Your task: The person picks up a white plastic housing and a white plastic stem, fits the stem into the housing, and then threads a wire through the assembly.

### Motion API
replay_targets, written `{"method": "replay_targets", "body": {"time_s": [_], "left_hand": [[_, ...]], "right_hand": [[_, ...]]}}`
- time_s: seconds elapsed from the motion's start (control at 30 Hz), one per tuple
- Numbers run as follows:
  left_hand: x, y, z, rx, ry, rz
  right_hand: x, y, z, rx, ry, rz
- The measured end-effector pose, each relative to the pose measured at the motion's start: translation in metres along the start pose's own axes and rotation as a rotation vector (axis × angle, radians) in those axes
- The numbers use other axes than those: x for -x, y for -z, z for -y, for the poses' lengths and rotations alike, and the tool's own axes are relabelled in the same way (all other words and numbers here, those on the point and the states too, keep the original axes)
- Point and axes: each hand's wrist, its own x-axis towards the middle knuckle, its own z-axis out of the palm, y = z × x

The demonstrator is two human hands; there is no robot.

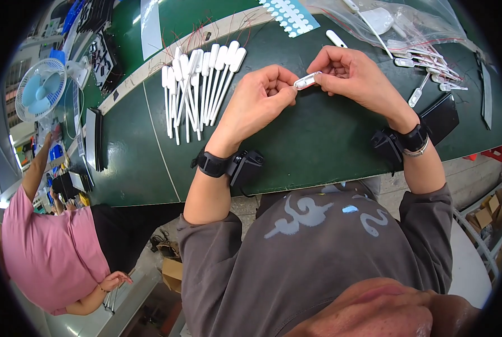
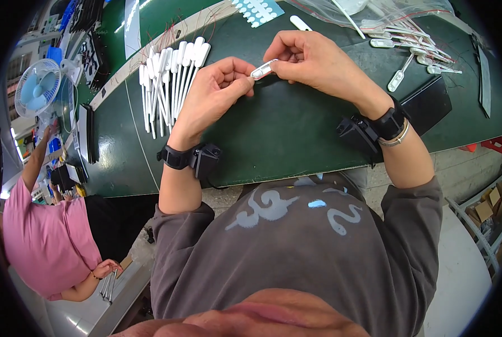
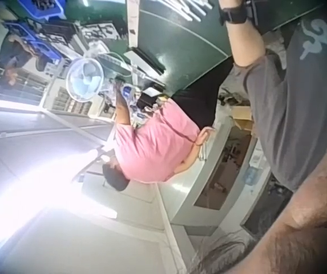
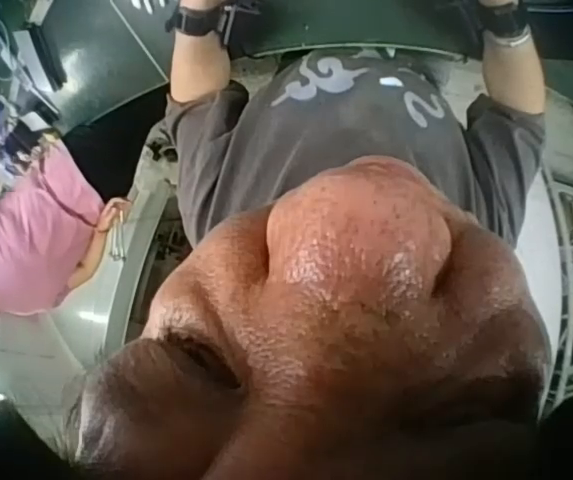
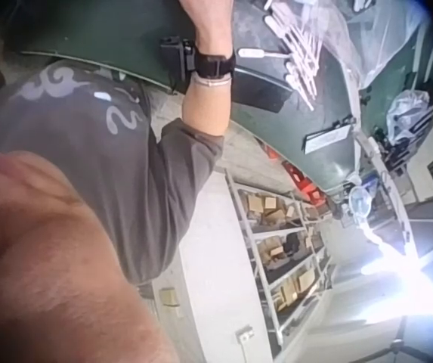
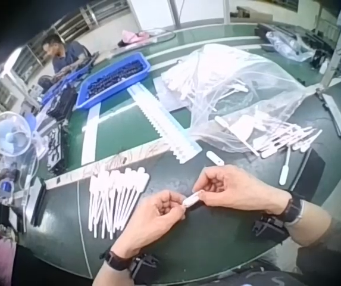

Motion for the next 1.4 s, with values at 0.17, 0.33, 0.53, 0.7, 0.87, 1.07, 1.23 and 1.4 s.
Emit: {"method": "replay_targets", "body": {"time_s": [0.17, 0.33, 0.53, 0.7, 0.87, 1.07, 1.23, 1.4], "left_hand": [[0.000, 0.001, -0.002, -0.026, -0.048, 0.059], [0.002, -0.002, -0.006, -0.017, -0.047, 0.068], [0.005, 0.000, -0.009, -0.012, -0.028, 0.072], [0.001, -0.008, 0.003, -0.165, -0.142, 0.014], [0.000, -0.013, 0.008, -0.194, -0.121, -0.101], [-0.001, -0.008, 0.008, -0.022, -0.038, -0.116], [0.001, -0.005, 0.002, 0.033, -0.008, -0.105], [0.000, -0.004, 0.001, 0.033, 0.016, -0.087]], "right_hand": [[0.000, 0.000, 0.001, -0.018, -0.007, 0.006], [0.001, 0.001, 0.000, -0.044, -0.013, 0.015], [0.000, 0.001, 0.001, -0.034, -0.022, 0.014], [0.001, 0.001, 0.000, -0.035, -0.038, 0.009], [-0.001, -0.004, -0.002, -0.041, -0.021, 0.031], [0.004, 0.002, 0.011, -0.037, -0.086, 0.075], [0.001, 0.014, 0.006, 0.070, -0.047, 0.062], [0.000, 0.009, -0.001, 0.139, 0.069, -0.033]]}}
